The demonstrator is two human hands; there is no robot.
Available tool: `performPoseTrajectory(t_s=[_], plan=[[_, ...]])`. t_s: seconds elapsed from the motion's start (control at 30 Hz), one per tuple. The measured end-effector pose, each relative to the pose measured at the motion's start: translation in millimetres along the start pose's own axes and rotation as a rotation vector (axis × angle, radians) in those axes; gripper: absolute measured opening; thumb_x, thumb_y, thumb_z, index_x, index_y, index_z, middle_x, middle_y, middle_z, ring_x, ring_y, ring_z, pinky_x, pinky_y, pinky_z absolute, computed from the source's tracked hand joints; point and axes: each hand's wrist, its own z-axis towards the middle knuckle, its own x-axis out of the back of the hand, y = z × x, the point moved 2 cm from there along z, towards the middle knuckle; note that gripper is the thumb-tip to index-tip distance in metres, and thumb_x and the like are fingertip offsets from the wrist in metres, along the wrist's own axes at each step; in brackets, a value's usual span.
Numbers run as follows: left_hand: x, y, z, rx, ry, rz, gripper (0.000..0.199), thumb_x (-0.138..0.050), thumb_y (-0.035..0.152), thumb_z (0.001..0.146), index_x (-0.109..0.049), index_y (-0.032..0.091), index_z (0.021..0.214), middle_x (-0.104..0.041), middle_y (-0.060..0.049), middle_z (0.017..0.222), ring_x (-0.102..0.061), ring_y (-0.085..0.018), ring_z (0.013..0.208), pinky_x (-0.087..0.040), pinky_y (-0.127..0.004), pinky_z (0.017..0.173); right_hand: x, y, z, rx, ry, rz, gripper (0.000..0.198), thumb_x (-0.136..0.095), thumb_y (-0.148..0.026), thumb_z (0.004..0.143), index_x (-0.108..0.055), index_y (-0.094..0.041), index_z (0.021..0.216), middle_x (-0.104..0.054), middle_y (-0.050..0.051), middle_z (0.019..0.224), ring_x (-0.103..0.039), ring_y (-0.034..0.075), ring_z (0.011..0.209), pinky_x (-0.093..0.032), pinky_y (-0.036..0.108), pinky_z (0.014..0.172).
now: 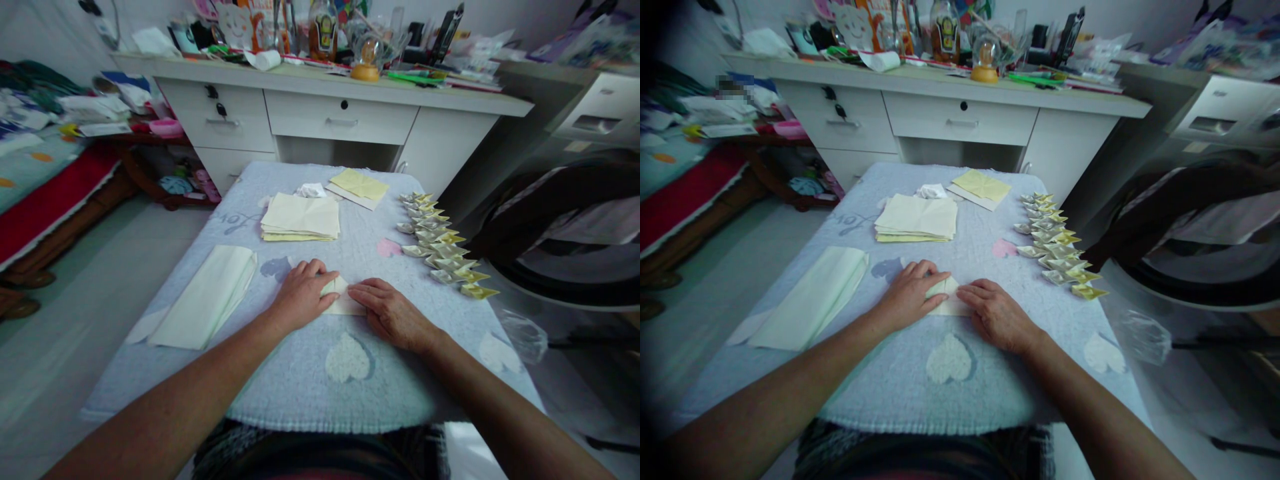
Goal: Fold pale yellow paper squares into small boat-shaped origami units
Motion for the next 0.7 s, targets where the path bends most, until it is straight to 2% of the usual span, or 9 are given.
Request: performPoseTrajectory(t_s=[0.17,0.43,0.6,0.7], plan=[[0,0,0,-0.002,0.001,0.004,0.040,-0.060,0.038,0.085,-0.059,0.027,0.123,-0.053,-0.006,0.110,-0.048,-0.023,0.097,-0.041,-0.038,0.089,3,1,-11,0.034,-0.053,-0.115,0.054,-0.045,0.001,0.074,-0.054,-0.011,0.126,-0.062,0.014,0.126,-0.054,0.024,0.113,-0.047,0.044,0.097],[1,-1,0,-0.003,-0.005,0.002,0.041,-0.060,0.038,0.085,-0.059,0.026,0.124,-0.053,-0.006,0.111,-0.048,-0.023,0.098,-0.041,-0.038,0.090,7,0,-31,0.076,-0.102,-0.278,0.045,-0.046,-0.007,0.085,-0.054,-0.013,0.129,-0.060,0.011,0.131,-0.054,0.026,0.113,-0.046,0.045,0.095],[1,-1,-1,0.001,-0.008,0.007,0.041,-0.060,0.037,0.085,-0.058,0.026,0.124,-0.053,-0.005,0.111,-0.047,-0.023,0.098,-0.040,-0.038,0.091,14,-5,-42,0.064,-0.108,-0.278,0.047,-0.045,-0.005,0.083,-0.054,-0.014,0.129,-0.061,0.010,0.130,-0.055,0.025,0.111,-0.045,0.044,0.095],[0,0,-1,0.000,0.001,0.010,0.040,-0.060,0.036,0.085,-0.058,0.027,0.125,-0.053,-0.005,0.111,-0.047,-0.023,0.099,-0.040,-0.038,0.091,22,-10,-37,0.035,-0.103,-0.182,0.044,-0.047,-0.005,0.079,-0.058,-0.014,0.121,-0.065,0.011,0.119,-0.058,0.024,0.102,-0.046,0.042,0.092]])
